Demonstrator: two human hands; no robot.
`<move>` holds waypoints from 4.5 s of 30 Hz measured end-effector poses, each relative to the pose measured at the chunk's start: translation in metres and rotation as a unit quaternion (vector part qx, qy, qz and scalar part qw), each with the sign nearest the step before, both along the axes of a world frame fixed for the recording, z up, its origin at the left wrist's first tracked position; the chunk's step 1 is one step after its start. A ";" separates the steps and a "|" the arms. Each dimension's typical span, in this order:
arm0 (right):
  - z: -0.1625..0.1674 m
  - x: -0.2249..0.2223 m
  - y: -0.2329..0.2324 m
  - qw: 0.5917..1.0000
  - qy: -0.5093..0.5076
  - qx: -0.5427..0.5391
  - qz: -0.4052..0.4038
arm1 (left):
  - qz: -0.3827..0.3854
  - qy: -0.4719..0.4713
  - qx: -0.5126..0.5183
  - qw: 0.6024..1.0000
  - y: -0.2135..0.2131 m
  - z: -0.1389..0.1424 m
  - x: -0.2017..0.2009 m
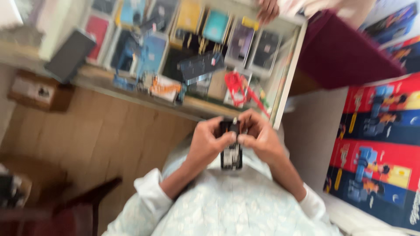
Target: The person disassembles a black smartphone, removes internal components, and places them into a red phone casing. They then use a screwdriver to tighten screws on the red casing and a black back cover.
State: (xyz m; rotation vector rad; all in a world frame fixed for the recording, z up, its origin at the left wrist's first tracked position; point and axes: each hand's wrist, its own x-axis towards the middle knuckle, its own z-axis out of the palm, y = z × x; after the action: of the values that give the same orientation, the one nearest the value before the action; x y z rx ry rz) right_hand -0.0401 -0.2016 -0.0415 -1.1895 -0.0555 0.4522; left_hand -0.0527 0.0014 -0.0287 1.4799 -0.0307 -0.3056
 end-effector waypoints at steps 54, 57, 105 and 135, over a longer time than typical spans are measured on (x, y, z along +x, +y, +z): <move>0.046 0.011 0.006 0.997 0.072 -0.002 0.012 | 0.020 0.177 -0.253 0.951 0.004 0.012 0.006; 0.043 0.010 0.007 0.998 0.063 -0.002 0.015 | 0.016 0.160 -0.277 0.947 0.004 0.010 0.004; 0.047 0.012 -0.015 0.995 -0.006 -0.076 0.071 | -0.020 0.087 -0.220 0.971 -0.005 0.007 -0.005; 0.058 0.004 -0.012 0.992 -0.038 -0.103 0.056 | -0.019 0.093 -0.220 0.971 -0.006 0.011 -0.006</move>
State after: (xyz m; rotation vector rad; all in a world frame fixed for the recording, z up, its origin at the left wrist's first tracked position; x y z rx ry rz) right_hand -0.0364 -0.2136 0.0167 -1.4110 -0.1444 0.5214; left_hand -0.0583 -0.0045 -0.0176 1.0066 0.0236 -0.4367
